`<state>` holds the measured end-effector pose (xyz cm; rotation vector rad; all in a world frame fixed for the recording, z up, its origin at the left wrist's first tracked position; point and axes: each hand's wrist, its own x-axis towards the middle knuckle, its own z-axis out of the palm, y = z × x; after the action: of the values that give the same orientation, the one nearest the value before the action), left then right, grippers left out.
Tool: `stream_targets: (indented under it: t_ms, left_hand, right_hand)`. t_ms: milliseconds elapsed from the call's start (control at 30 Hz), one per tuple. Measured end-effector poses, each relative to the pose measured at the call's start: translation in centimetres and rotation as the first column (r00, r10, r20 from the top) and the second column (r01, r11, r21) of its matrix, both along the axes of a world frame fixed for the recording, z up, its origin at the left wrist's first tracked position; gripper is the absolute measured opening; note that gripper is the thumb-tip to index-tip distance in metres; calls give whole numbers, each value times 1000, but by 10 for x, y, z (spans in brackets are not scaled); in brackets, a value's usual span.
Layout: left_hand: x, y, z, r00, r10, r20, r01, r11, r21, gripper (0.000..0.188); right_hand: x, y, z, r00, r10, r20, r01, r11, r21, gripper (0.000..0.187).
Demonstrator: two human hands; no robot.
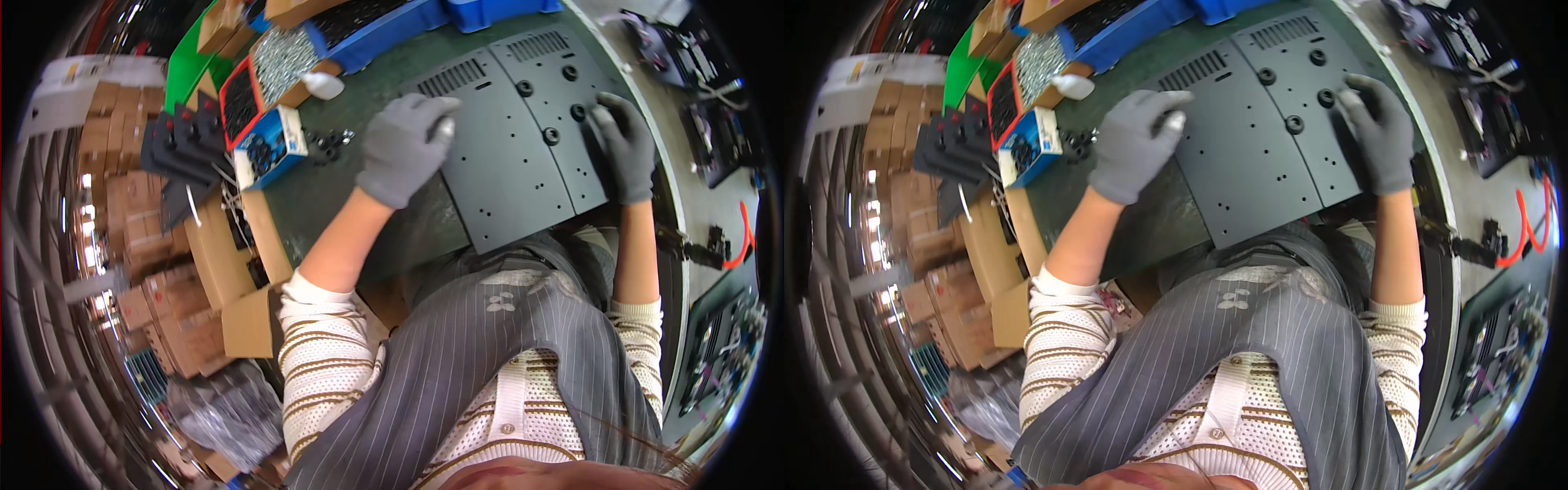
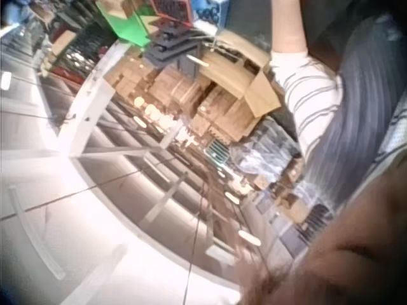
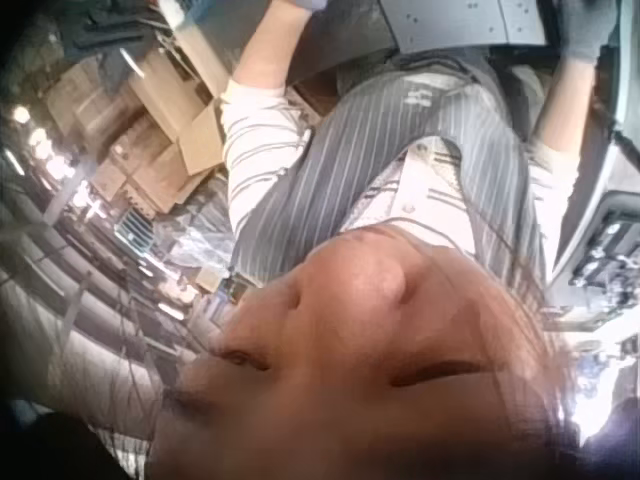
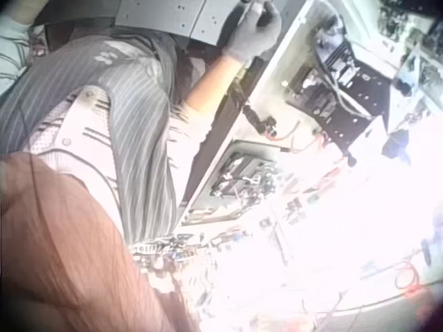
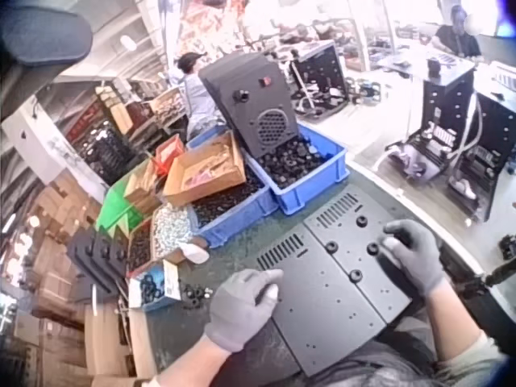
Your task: Assemble metal enclosures using a pneumatic screwdriver and various components.
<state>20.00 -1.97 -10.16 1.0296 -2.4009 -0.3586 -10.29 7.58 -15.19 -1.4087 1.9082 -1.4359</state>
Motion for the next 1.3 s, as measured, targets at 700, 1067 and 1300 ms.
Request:
stream_targets:
  t_ms: [700,1067,1300]
  left_hand:
    - [174,-70,-23,693,473,544,-218,857,-467,26]
    - [156,-19,19,967,254,-20,-217,863,456,23]
    - [111,46,-20,968,160,192,-244,779,577,29]
  right_hand:
    - [-76,211,-34,937,-345,58,104,435,894,31]
    - [-72,217,-76,872,-482,84,455,862,224,53]
    - [-69,210,-67,861,-474,184,416,864,283,40]
